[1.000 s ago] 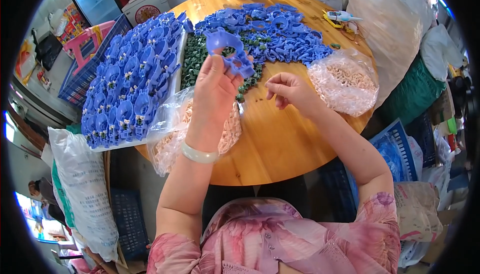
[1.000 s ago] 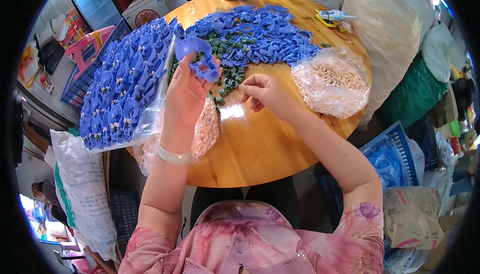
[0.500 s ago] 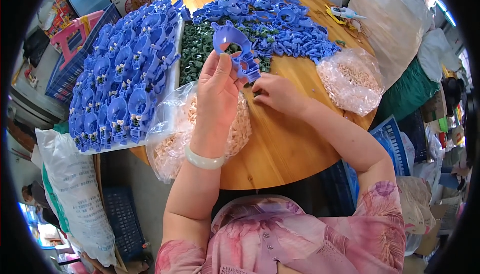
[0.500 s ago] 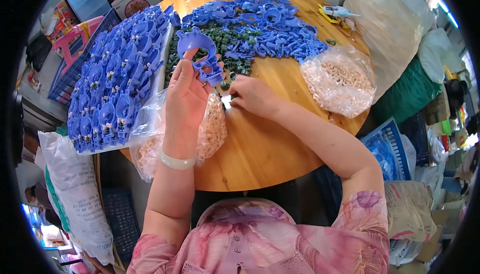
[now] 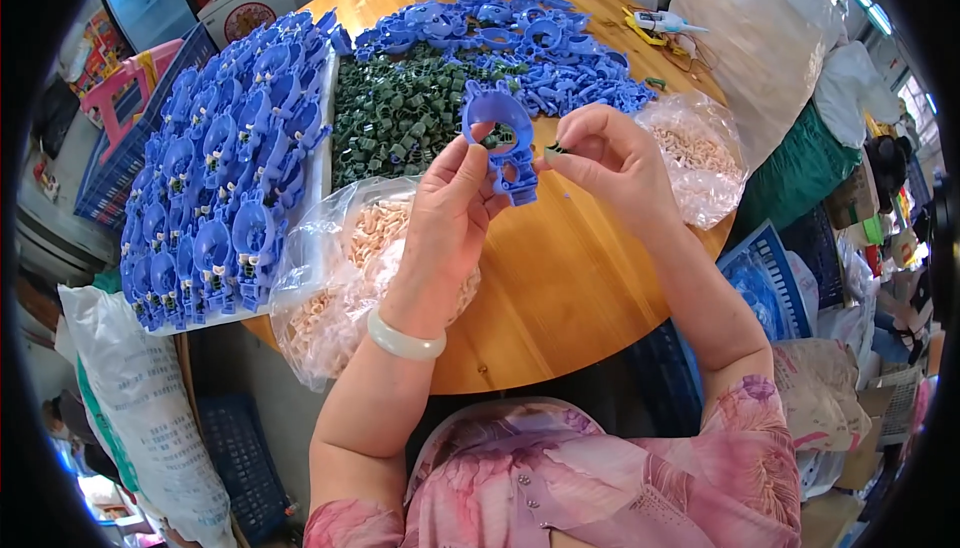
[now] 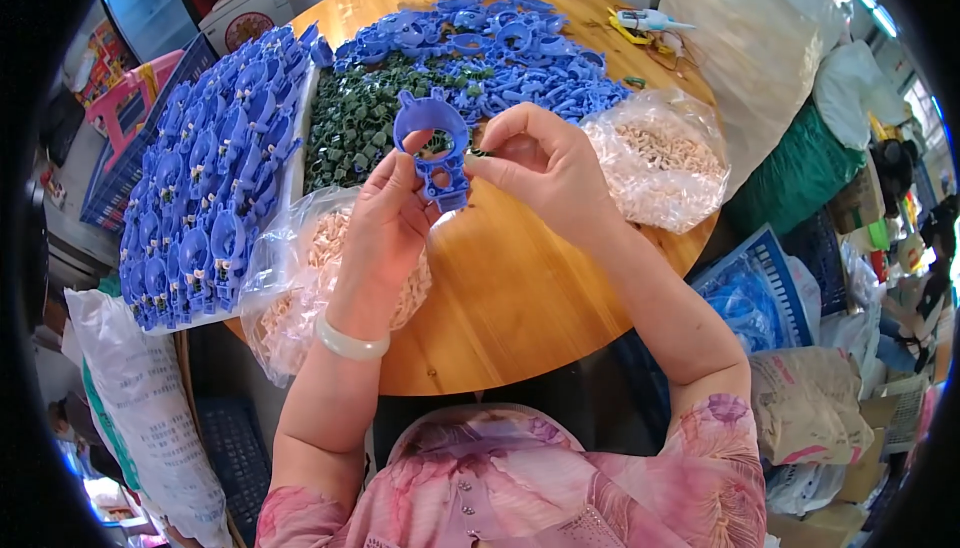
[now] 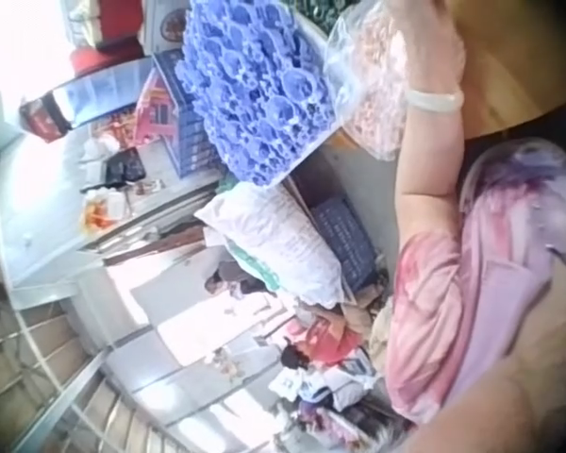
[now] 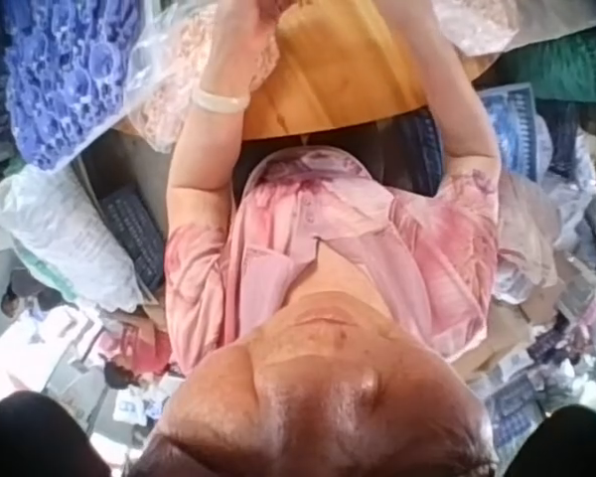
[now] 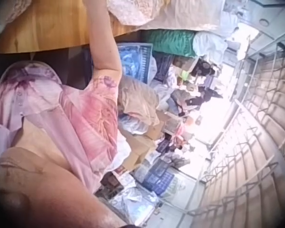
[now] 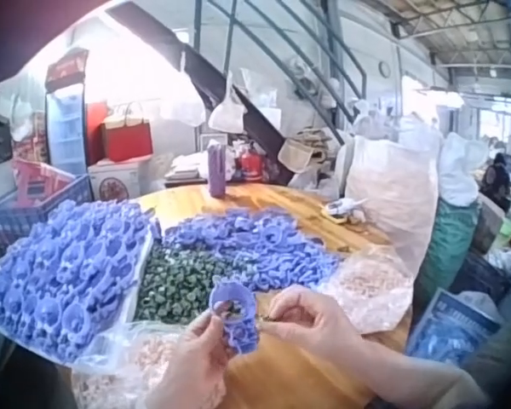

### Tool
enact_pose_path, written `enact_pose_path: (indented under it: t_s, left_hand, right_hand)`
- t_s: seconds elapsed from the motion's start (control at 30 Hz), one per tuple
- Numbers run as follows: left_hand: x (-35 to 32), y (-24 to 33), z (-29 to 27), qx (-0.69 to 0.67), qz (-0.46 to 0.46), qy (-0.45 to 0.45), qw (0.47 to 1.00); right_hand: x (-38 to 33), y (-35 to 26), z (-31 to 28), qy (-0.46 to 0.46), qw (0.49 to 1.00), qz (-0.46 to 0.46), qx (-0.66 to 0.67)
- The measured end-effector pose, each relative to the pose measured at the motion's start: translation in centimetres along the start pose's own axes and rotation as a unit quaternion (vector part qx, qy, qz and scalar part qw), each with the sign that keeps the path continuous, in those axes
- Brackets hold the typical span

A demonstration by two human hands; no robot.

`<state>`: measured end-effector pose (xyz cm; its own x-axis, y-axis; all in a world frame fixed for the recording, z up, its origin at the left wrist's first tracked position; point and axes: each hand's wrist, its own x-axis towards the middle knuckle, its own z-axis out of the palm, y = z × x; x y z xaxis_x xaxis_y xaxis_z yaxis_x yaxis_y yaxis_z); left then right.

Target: Assemble small plastic toy components by hand at a workbench.

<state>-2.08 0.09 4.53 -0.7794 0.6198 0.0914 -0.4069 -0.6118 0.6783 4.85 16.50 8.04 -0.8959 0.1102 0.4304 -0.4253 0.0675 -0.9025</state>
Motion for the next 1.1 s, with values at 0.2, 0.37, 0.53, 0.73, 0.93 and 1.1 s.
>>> enact_pose_path:
  t_s: [0.2,0.37,0.53,0.73,0.93,1.1]
  left_hand:
    - [-0.3,-0.8,0.2,-0.016,-0.005,-0.027,1.0]
    - [-0.5,-1.1,0.9,-0.022,0.001,-0.029,0.999]
    - [-0.6,-1.1,1.0,-0.027,0.005,-0.038,0.999]
    - [-0.8,-0.8,1.3,-0.009,0.013,-0.034,0.999]
    - [-0.8,-0.8,1.4,0.002,0.025,-0.058,0.998]
    - [-0.7,-1.0,0.9,-0.005,0.007,-0.067,0.998]
  right_hand:
    - [-0.7,-0.3,0.7,0.016,0.948,-0.181,-0.261]
    - [-1.4,0.2,1.3,0.063,0.934,-0.184,-0.299]
    - [-1.5,-0.3,1.2,0.051,0.86,-0.284,-0.422]
    - [-1.4,-0.3,1.1,0.041,0.903,-0.235,-0.358]
    - [-1.7,-0.7,0.2,0.001,0.86,-0.274,-0.43]
    - [-1.2,-1.6,-0.4,-0.05,0.83,-0.321,-0.454]
